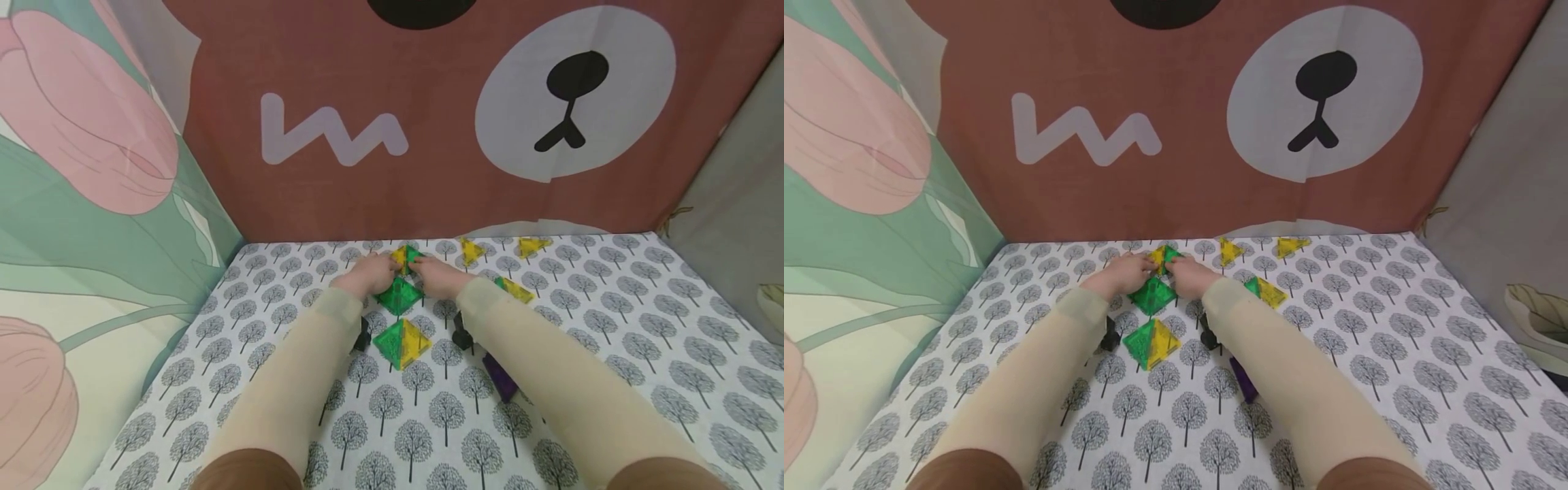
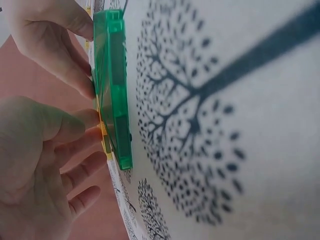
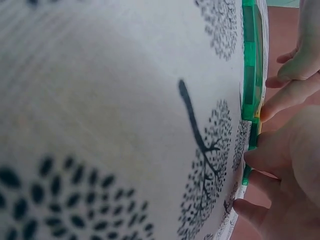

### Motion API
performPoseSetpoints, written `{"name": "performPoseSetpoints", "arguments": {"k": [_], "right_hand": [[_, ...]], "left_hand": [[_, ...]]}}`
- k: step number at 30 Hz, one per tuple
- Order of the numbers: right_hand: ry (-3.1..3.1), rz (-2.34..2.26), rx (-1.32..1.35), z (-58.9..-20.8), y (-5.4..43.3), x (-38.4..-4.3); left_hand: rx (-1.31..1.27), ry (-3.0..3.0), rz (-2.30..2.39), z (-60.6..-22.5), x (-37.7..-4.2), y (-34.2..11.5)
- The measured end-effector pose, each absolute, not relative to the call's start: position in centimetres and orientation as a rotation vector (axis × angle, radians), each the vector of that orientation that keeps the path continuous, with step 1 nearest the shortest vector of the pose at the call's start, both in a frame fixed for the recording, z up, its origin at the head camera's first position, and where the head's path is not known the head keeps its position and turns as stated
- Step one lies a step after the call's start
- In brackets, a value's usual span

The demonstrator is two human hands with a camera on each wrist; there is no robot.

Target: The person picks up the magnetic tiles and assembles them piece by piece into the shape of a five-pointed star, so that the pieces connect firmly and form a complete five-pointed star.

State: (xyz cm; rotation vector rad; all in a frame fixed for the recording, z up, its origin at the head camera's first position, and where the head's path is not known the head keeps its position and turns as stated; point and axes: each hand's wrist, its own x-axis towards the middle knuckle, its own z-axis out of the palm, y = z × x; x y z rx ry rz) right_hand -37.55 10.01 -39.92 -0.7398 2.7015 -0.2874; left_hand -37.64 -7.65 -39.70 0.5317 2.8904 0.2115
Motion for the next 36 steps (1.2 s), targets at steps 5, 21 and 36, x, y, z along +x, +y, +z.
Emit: {"name": "performPoseSetpoints", "arguments": {"k": [5, 21, 36], "right_hand": [[2.714, -0.304, -0.715, -40.2, 10.4, -37.5], [2.879, -0.615, -0.552, -38.1, 17.1, -37.4], [2.984, -0.403, -0.329, -38.7, 28.8, -38.1]], "left_hand": [[0.541, 2.882, 0.214, -39.4, -37.6, -6.9], [0.519, 2.908, 0.322, -39.3, -37.9, -6.3], [0.601, 2.977, 0.163, -37.7, -37.6, -3.2]]}}
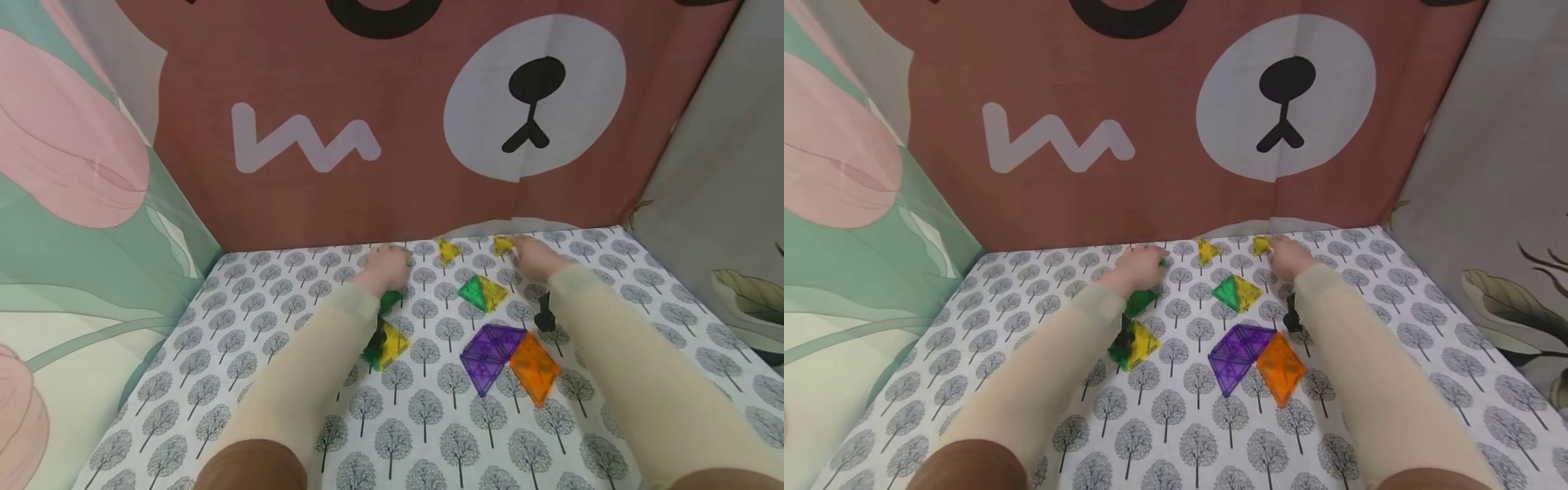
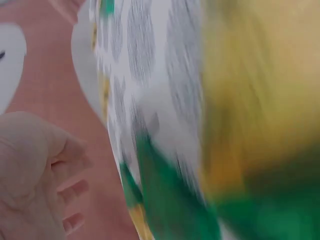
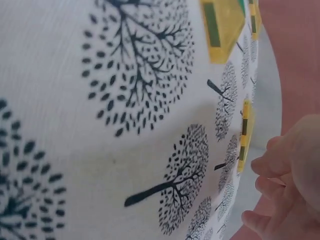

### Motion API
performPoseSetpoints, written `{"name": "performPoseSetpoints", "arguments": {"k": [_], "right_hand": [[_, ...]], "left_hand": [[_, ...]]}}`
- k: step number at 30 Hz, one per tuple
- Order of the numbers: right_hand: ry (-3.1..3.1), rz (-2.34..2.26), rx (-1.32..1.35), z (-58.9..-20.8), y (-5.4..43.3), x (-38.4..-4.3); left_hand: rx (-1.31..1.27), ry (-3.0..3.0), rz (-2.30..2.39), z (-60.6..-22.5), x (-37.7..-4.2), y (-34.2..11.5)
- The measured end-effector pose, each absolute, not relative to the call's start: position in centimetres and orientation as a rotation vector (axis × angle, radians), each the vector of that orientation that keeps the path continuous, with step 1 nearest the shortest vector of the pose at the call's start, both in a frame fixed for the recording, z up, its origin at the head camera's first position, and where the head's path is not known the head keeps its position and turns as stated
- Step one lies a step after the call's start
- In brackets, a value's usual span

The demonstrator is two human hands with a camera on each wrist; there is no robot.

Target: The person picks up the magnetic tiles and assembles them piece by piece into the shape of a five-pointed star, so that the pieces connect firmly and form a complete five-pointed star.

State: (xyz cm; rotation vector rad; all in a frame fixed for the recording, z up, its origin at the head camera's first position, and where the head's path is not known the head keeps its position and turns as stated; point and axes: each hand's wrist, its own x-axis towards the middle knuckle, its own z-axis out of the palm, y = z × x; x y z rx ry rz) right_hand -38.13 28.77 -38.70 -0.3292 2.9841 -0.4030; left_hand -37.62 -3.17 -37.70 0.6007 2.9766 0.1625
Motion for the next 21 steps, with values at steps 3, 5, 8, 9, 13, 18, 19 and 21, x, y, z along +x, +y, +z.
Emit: {"name": "performPoseSetpoints", "arguments": {"k": [3, 5, 8, 9, 13, 18, 19, 21], "right_hand": [[2.955, -0.404, -0.308, -38.7, 28.7, -38.0], [2.947, -0.400, -0.328, -38.6, 28.5, -37.8], [2.926, -0.431, -0.356, -38.7, 28.1, -38.0], [2.917, -0.436, -0.356, -38.8, 27.9, -38.2], [2.901, -0.418, -0.352, -39.1, 27.2, -38.5], [2.931, -0.315, -0.365, -39.1, 26.2, -38.1], [2.941, -0.293, -0.377, -39.1, 26.1, -38.0], [2.953, -0.267, -0.375, -39.2, 25.9, -37.8]], "left_hand": [[0.683, 2.928, 0.190, -37.6, -37.0, -0.9], [0.723, 2.897, 0.196, -37.5, -36.6, 0.3], [0.734, 2.859, 0.177, -37.8, -36.0, 1.9], [0.734, 2.858, 0.174, -37.8, -35.9, 2.3], [0.734, 2.860, 0.182, -38.1, -35.4, 3.1], [0.720, 2.862, 0.153, -38.3, -35.5, 3.4], [0.713, 2.860, 0.140, -38.3, -35.5, 3.5], [0.707, 2.865, 0.105, -38.3, -35.6, 3.4]]}}
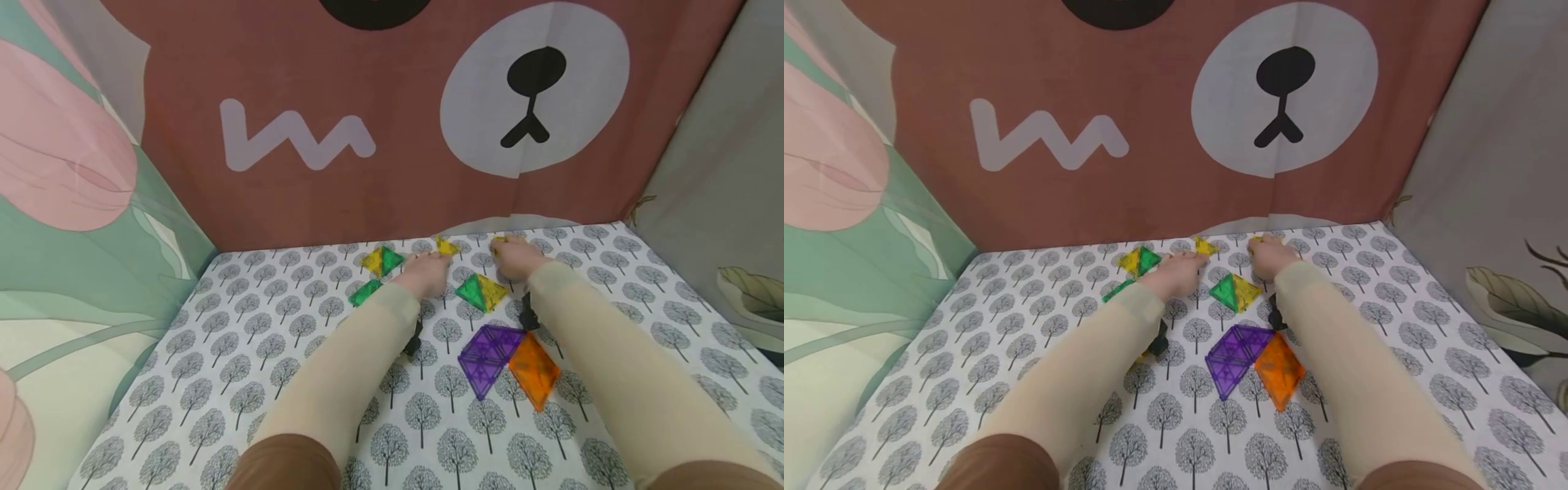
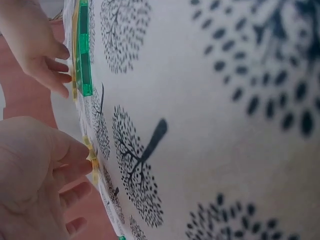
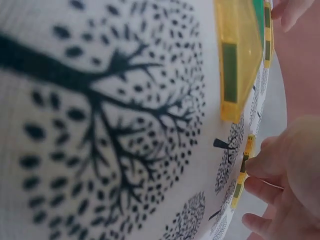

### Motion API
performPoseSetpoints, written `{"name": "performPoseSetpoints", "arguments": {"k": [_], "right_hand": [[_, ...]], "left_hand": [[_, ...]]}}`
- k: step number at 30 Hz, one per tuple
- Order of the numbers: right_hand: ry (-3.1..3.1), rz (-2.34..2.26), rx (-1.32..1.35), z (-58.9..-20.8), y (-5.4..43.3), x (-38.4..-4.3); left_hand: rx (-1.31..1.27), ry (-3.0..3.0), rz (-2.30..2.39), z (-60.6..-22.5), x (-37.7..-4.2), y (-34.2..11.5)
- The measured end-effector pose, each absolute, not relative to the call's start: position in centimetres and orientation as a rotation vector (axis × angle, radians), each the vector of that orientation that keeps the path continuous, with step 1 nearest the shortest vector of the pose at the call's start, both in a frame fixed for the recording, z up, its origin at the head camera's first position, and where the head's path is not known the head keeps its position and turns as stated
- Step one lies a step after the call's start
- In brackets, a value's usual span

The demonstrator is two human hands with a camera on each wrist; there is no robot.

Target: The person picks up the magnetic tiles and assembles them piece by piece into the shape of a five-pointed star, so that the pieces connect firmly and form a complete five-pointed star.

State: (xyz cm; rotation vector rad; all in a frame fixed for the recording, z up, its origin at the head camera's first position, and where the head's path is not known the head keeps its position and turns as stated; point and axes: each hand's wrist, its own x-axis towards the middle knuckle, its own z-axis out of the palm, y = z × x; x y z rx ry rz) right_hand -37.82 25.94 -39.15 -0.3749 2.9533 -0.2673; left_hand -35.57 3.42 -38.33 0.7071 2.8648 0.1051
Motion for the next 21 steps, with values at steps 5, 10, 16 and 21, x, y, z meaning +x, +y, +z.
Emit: {"name": "performPoseSetpoints", "arguments": {"k": [5, 10, 16, 21], "right_hand": [[2.972, -0.205, -0.338, -39.1, 25.6, -37.6], [2.977, -0.200, -0.295, -39.4, 25.4, -37.7], [3.019, -0.203, -0.305, -40.1, 25.4, -38.1], [3.027, -0.181, -0.311, -40.2, 25.4, -38.2]], "left_hand": [[0.705, 2.882, 0.027, -38.2, -35.7, 3.2], [0.705, 2.921, -0.041, -38.0, -35.8, 2.9], [0.694, 2.905, 0.014, -38.1, -36.4, 2.9], [0.648, 2.851, 0.202, -38.5, -36.9, 3.0]]}}
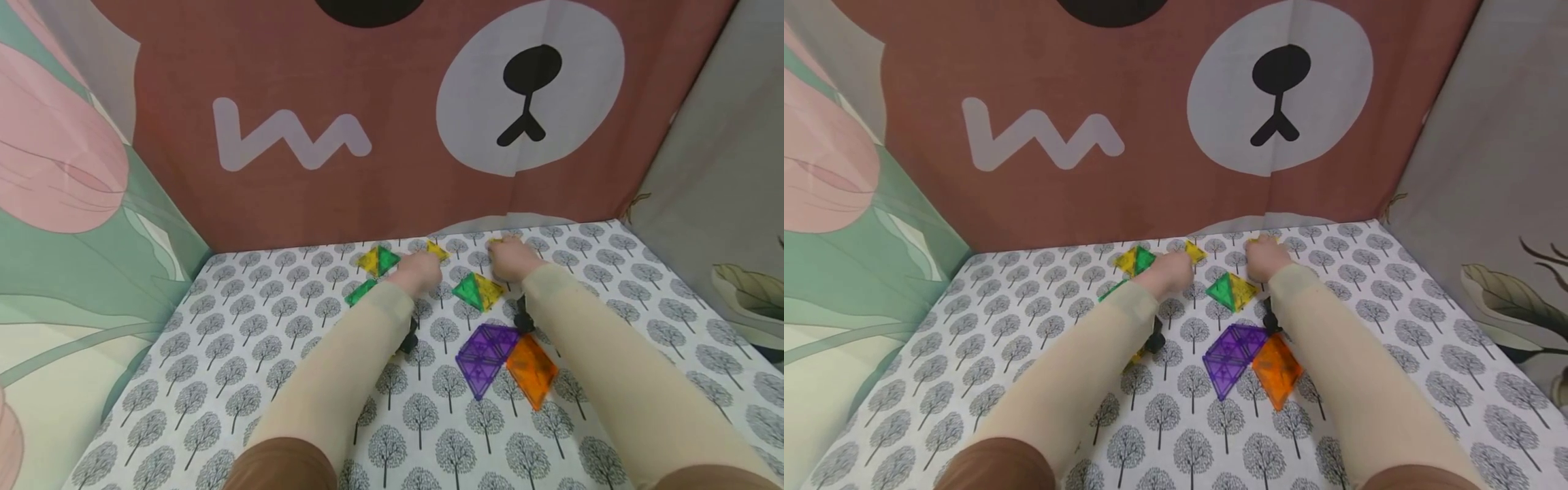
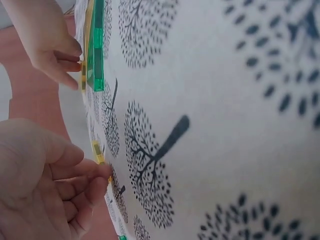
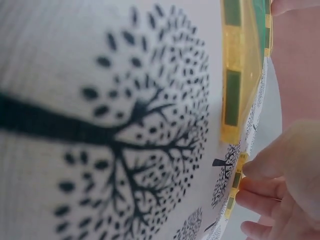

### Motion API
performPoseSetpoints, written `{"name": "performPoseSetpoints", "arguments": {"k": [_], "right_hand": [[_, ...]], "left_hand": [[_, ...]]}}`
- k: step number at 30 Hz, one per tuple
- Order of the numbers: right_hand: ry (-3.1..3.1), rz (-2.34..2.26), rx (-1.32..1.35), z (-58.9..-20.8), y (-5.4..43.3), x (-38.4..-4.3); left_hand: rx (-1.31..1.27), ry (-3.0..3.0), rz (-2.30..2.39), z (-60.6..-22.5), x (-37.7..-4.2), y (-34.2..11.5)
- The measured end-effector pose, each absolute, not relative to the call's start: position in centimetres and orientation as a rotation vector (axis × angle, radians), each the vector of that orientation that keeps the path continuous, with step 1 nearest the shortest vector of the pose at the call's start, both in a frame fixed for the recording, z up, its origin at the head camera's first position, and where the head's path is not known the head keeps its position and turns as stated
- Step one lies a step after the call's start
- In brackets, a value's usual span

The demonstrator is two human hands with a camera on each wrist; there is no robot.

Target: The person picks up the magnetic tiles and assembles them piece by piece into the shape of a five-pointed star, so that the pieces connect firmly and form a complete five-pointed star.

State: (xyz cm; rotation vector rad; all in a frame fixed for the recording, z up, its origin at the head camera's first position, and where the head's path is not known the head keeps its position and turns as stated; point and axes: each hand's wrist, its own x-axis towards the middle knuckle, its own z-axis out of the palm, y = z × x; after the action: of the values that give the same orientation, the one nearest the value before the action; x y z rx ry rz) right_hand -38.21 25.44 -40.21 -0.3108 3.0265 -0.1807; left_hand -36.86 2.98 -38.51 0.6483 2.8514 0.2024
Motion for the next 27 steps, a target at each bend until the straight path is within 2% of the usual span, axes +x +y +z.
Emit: {"name": "performPoseSetpoints", "arguments": {"k": [12, 21, 27], "right_hand": [[3.000, -0.165, -0.328, -39.6, 25.2, -37.8], [2.960, -0.327, -0.358, -39.7, 26.1, -37.1], [3.020, -0.275, -0.331, -39.2, 26.1, -37.2]], "left_hand": [[0.546, 2.893, 0.246, -38.6, -36.5, 2.8], [0.569, 2.960, 0.192, -39.5, -36.2, 3.4], [0.613, 2.933, 0.172, -39.1, -35.7, 4.5]]}}
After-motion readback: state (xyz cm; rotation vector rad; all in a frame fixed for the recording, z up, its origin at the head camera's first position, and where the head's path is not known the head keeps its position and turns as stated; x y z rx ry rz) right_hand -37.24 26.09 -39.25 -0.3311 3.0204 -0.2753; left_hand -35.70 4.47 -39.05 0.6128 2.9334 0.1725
